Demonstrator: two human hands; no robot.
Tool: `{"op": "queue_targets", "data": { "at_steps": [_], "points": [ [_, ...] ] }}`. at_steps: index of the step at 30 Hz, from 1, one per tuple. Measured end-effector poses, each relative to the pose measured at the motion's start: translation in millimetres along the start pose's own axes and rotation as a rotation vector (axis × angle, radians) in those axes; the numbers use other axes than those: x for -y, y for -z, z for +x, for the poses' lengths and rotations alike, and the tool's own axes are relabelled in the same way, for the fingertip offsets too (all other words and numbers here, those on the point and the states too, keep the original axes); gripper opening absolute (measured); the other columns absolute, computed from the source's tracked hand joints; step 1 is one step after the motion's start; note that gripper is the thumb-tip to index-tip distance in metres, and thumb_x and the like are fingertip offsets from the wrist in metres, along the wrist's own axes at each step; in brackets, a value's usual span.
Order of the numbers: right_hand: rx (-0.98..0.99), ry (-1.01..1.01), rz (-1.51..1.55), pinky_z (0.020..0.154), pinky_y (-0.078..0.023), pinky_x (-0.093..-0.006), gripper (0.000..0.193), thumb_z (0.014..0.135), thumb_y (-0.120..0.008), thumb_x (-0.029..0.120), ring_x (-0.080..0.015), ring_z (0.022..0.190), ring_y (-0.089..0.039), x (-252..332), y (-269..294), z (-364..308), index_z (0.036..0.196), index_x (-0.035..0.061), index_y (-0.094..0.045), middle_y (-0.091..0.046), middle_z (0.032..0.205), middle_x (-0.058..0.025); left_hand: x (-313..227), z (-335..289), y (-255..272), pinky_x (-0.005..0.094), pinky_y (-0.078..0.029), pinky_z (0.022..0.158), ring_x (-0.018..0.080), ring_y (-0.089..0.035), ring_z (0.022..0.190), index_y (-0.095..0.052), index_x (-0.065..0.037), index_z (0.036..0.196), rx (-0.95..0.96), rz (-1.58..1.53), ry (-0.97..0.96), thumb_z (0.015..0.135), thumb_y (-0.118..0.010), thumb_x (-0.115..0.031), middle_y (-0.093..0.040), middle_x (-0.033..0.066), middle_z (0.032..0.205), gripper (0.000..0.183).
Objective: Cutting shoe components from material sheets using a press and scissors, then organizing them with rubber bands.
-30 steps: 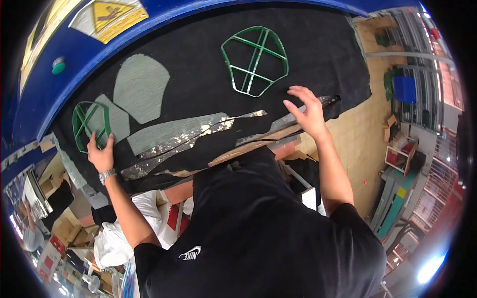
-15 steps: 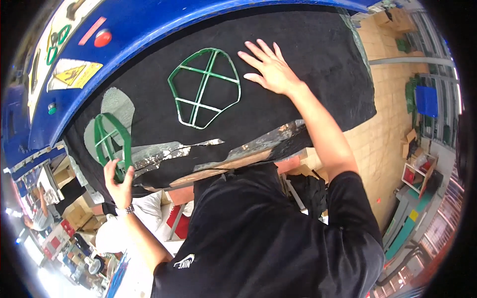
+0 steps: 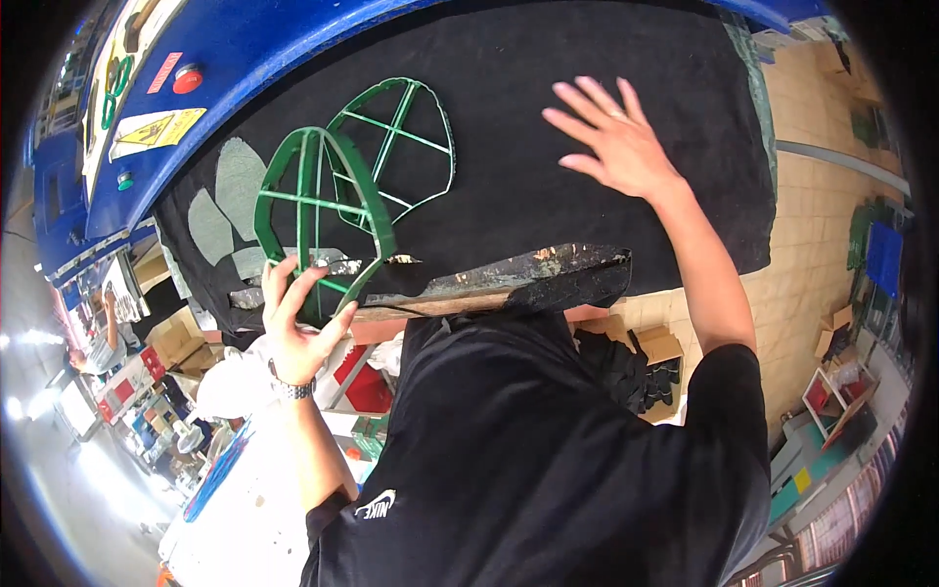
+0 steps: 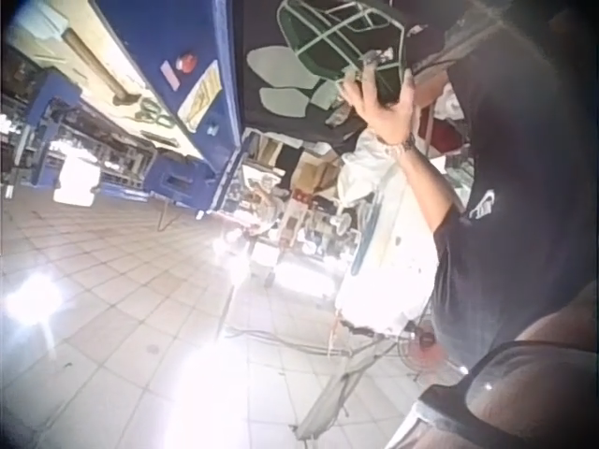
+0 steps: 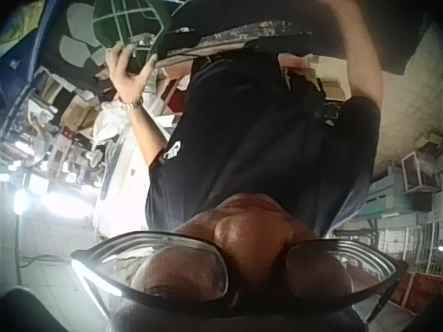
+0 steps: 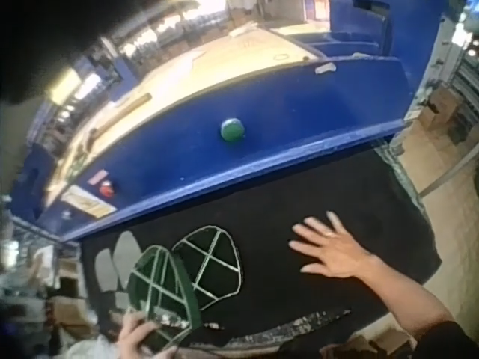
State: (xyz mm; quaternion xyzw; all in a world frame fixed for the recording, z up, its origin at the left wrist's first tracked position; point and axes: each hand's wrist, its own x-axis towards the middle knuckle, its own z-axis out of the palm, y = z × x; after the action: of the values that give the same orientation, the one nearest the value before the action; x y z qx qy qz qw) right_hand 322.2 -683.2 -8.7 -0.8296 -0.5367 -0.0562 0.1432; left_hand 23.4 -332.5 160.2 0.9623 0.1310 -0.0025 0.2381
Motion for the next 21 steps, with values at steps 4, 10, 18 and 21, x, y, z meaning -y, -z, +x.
{"op": "queue_targets", "data": {
  "at_steps": [4, 10, 18, 21],
  "points": [
    [0.013, -0.638, -0.286, 0.11, -0.032, -0.0633, 0.056, 0.098, -0.057, 0.048, -0.0305, 0.139, -0.042, -65, 20, -63, 0.148, 0.0234, -0.049, -0.046, 0.153, -0.0077, -13, 10, -4, 0.0564, -0.03, 0.118, 0.0353, -0.061, 0.119, -0.072, -0.008, 0.113, 0.006, 0.061, -0.068, 0.064, -0.088, -0.023, -0.063, 0.015, 0.124, 0.053],
    [-0.014, -1.088, -0.295, 0.116, -0.018, -0.0727, 0.066, 0.102, -0.039, 0.064, -0.0344, 0.154, -0.024, -130, 18, -169, 0.159, 0.0316, -0.033, -0.027, 0.168, -0.0059, -11, 0, -17, 0.0569, -0.03, 0.119, 0.0355, -0.059, 0.122, -0.073, -0.008, 0.113, 0.018, 0.066, -0.078, 0.065, -0.089, -0.023, -0.061, 0.0153, 0.128, 0.053],
    [-0.073, -1.119, -0.332, 0.117, -0.019, -0.0714, 0.066, 0.101, -0.042, 0.064, -0.0318, 0.154, -0.025, -125, 13, -166, 0.157, 0.0305, -0.038, -0.03, 0.167, -0.0058, -35, 24, -48, 0.0629, -0.029, 0.117, 0.0405, -0.052, 0.129, -0.073, -0.012, 0.114, 0.053, -0.018, -0.204, 0.064, -0.09, -0.022, -0.057, 0.015, 0.13, 0.053],
    [-0.083, -1.118, -0.322, 0.117, -0.019, -0.0711, 0.066, 0.101, -0.043, 0.064, -0.0315, 0.154, -0.025, -124, 14, -164, 0.157, 0.0303, -0.039, -0.03, 0.166, -0.0058, -60, 60, -72, 0.0634, -0.031, 0.114, 0.0492, -0.043, 0.133, -0.073, -0.017, 0.114, 0.107, -0.011, -0.365, 0.065, -0.09, -0.024, -0.057, 0.0115, 0.132, 0.053]
  ]
}}
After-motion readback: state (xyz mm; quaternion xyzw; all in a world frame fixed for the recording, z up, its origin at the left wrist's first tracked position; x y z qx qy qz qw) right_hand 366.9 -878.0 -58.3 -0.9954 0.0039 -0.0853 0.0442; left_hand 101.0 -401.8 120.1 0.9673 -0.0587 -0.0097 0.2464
